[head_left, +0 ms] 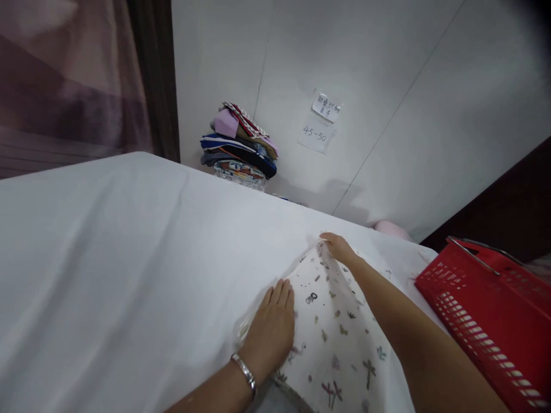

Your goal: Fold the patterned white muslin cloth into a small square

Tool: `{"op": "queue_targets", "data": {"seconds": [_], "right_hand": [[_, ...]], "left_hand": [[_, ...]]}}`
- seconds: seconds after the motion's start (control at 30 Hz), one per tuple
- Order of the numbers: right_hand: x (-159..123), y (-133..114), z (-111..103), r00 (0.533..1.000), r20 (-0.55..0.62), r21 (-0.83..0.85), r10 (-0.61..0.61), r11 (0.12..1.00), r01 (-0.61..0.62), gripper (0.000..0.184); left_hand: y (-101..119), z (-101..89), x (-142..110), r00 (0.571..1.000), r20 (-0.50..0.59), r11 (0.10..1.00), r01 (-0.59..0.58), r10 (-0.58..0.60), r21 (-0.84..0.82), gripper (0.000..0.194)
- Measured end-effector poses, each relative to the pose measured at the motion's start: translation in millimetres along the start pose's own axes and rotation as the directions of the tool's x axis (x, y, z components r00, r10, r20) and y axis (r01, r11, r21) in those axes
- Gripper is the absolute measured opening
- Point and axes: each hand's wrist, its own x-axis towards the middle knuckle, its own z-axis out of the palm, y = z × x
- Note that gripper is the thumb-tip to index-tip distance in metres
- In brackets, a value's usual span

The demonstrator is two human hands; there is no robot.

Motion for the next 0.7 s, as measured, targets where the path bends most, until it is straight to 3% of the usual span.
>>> {"op": "queue_targets", "data": {"seconds": [0.17, 0.43, 0.7], "right_hand": [[5, 20, -3, 0.997, -0.012, -0.034, 0.076, 0.997, -0.076, 0.034], [18, 12, 6, 0.996, 0.079, -0.083, 0.032, 0.996, -0.026, 0.026], [11, 13, 3, 0.994, 0.111, -0.083, -0.017, 0.996, 0.027, 0.022]], "left_hand": [[0, 1.0, 0, 1.0, -0.017, 1.0, 0.001, -0.001, -0.006, 0.053], [-1, 0.9, -1, 0.999, -0.049, 1.0, -0.003, 0.002, -0.029, 0.052], [-1, 7.8, 0, 0.997, -0.071, 1.0, 0.012, -0.013, -0.024, 0.049]]}}
